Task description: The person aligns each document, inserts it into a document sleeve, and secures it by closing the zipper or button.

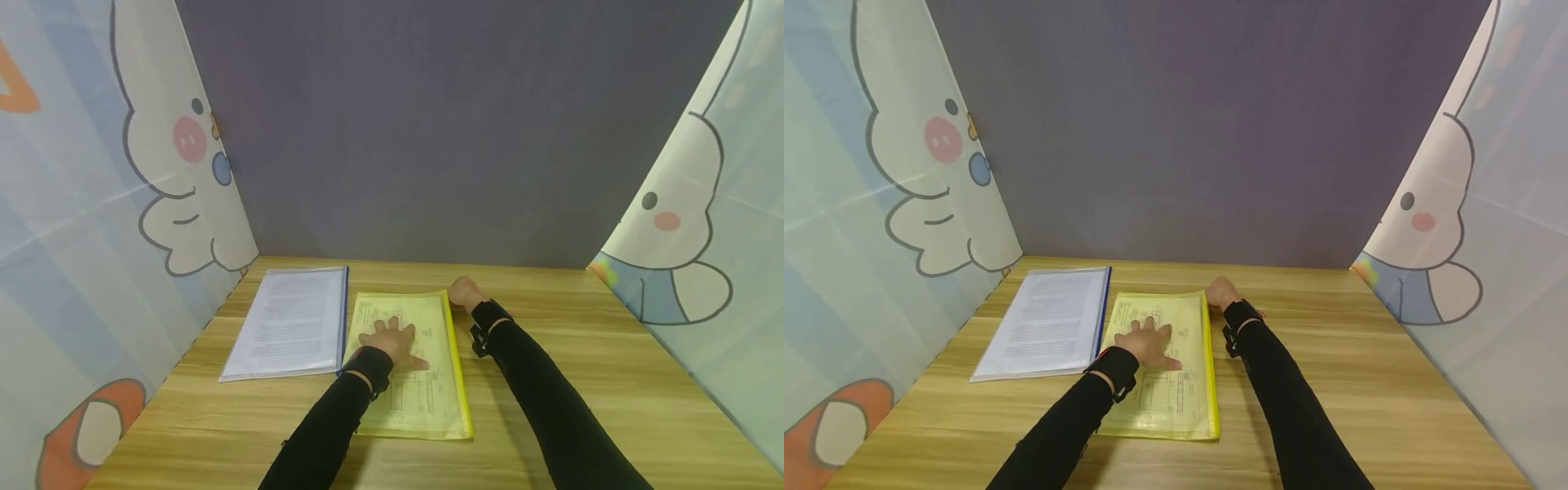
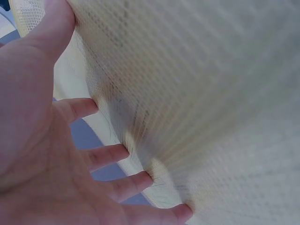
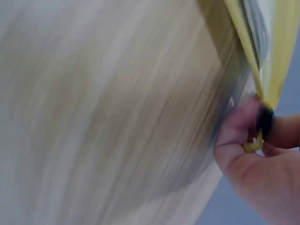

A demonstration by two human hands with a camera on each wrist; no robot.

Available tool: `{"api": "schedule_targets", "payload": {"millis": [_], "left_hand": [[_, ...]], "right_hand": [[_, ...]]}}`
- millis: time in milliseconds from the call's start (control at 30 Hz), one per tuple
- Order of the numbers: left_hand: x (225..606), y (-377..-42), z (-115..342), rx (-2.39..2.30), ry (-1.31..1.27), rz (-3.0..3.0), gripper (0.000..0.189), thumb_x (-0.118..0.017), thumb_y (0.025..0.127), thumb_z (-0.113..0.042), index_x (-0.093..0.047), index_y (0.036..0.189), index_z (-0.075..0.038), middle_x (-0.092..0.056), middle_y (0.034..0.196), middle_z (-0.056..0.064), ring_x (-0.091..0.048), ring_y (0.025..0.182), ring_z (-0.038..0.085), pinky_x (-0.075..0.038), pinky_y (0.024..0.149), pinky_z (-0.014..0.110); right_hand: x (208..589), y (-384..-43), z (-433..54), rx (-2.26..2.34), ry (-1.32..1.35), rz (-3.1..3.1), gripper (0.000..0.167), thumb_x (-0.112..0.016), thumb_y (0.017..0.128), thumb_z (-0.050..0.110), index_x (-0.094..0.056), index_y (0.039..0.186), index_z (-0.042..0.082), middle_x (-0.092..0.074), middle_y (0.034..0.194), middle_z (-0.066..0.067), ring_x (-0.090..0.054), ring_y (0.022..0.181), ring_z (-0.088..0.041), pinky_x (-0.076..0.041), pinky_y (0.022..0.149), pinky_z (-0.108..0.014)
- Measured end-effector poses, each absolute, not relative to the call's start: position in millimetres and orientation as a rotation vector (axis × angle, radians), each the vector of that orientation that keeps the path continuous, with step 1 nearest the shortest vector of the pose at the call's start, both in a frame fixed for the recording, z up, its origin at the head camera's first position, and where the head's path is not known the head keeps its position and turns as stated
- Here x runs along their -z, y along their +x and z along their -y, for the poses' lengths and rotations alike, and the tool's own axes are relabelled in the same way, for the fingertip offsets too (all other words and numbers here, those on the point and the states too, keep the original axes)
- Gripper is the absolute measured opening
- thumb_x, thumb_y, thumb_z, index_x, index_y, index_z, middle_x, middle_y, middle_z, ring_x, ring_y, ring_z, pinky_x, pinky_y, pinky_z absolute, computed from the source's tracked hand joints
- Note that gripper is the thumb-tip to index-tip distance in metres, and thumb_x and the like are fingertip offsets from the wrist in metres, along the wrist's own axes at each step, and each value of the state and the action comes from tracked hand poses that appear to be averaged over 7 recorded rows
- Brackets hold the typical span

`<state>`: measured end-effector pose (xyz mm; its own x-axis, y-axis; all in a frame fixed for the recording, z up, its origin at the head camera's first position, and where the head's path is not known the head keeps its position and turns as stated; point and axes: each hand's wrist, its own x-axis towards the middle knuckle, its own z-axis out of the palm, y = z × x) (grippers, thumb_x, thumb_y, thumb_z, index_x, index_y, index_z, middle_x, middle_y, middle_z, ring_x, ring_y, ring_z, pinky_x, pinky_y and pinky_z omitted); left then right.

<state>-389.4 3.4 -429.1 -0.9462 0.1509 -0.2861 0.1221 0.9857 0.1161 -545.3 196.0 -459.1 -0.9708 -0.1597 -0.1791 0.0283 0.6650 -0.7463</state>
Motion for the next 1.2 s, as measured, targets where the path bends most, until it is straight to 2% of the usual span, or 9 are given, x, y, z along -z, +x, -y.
{"api": "schedule_targets", "payload": {"millis": [33, 133, 200, 300, 500, 667, 867, 1067, 1200], "left_hand": [[429, -390, -4, -0.140, 0.199, -2.830, 0.093, -0.068, 0.082, -0.072, -0.038, 0.158, -0.026, -0.026, 0.165, 0.013, -0.025, 0.148, 0.045, -0.033, 0.104, 0.075], [431, -390, -6, -0.144, 0.199, -2.824, 0.093, -0.068, 0.083, -0.072, -0.038, 0.158, -0.026, -0.026, 0.165, 0.014, -0.025, 0.148, 0.045, -0.033, 0.104, 0.075], [431, -390, -7, -0.140, 0.200, -2.824, 0.093, -0.068, 0.083, -0.071, -0.038, 0.158, -0.026, -0.026, 0.165, 0.014, -0.024, 0.148, 0.045, -0.033, 0.104, 0.075], [432, -390, -9, -0.139, 0.200, -2.828, 0.093, -0.069, 0.082, -0.072, -0.039, 0.158, -0.026, -0.027, 0.164, 0.013, -0.025, 0.148, 0.045, -0.033, 0.104, 0.075], [431, -389, -11, -0.134, 0.201, -2.832, 0.093, -0.068, 0.082, -0.072, -0.040, 0.157, -0.026, -0.029, 0.164, 0.014, -0.027, 0.148, 0.044, -0.033, 0.104, 0.075], [430, -388, -10, -0.122, 0.206, -2.836, 0.094, -0.068, 0.082, -0.073, -0.039, 0.158, -0.026, -0.028, 0.164, 0.013, -0.026, 0.148, 0.044, -0.034, 0.104, 0.075], [430, -390, -8, -0.125, 0.197, -2.836, 0.094, -0.067, 0.082, -0.073, -0.038, 0.158, -0.026, -0.027, 0.164, 0.013, -0.025, 0.148, 0.044, -0.033, 0.104, 0.075], [430, -390, -7, -0.138, 0.184, -2.831, 0.094, -0.068, 0.082, -0.072, -0.038, 0.158, -0.025, -0.027, 0.164, 0.014, -0.025, 0.148, 0.044, -0.032, 0.105, 0.076], [431, -391, -5, -0.144, 0.184, -2.833, 0.094, -0.068, 0.083, -0.072, -0.038, 0.158, -0.025, -0.026, 0.165, 0.014, -0.025, 0.148, 0.045, -0.032, 0.105, 0.076]], "right_hand": [[459, -545, -197, 1.210, -0.079, -2.625, 0.033, -0.037, 0.103, 0.006, -0.052, 0.075, 0.000, -0.046, 0.066, -0.009, -0.034, 0.055, -0.015, -0.033, 0.057, -0.028], [461, -543, -198, 1.098, -0.093, -2.634, 0.029, -0.032, 0.104, 0.008, -0.051, 0.091, -0.009, -0.044, 0.083, -0.017, -0.030, 0.063, -0.019, -0.031, 0.066, -0.032], [465, -542, -200, 0.887, -0.213, -2.730, 0.034, -0.031, 0.104, 0.011, -0.055, 0.089, -0.008, -0.048, 0.084, -0.017, -0.031, 0.064, -0.018, -0.032, 0.068, -0.033], [471, -541, -202, 0.526, -0.380, -2.874, 0.034, -0.037, 0.102, 0.013, -0.048, 0.071, 0.005, -0.043, 0.071, -0.010, -0.034, 0.059, -0.019, -0.034, 0.063, -0.034], [482, -538, -209, 0.057, -0.573, -2.991, 0.032, -0.040, 0.103, 0.019, -0.065, 0.085, 0.009, -0.069, 0.095, -0.013, -0.063, 0.078, -0.026, -0.052, 0.068, -0.040], [483, -535, -211, -0.060, -0.625, -2.992, 0.037, -0.041, 0.105, 0.022, -0.063, 0.078, 0.011, -0.069, 0.092, -0.013, -0.064, 0.073, -0.026, -0.052, 0.064, -0.039], [480, -530, -211, -0.077, -0.723, -3.003, 0.036, -0.041, 0.106, 0.021, -0.070, 0.114, 0.000, -0.068, 0.118, -0.023, -0.068, 0.100, -0.040, -0.058, 0.082, -0.051], [487, -524, -213, -0.059, -0.828, -3.061, 0.027, -0.042, 0.105, 0.015, -0.065, 0.101, 0.001, -0.070, 0.099, -0.019, -0.069, 0.092, -0.038, -0.058, 0.079, -0.050], [488, -518, -212, -0.009, -0.834, -3.072, 0.031, -0.040, 0.108, 0.019, -0.067, 0.110, 0.002, -0.071, 0.107, -0.019, -0.069, 0.098, -0.038, -0.057, 0.083, -0.051]]}}
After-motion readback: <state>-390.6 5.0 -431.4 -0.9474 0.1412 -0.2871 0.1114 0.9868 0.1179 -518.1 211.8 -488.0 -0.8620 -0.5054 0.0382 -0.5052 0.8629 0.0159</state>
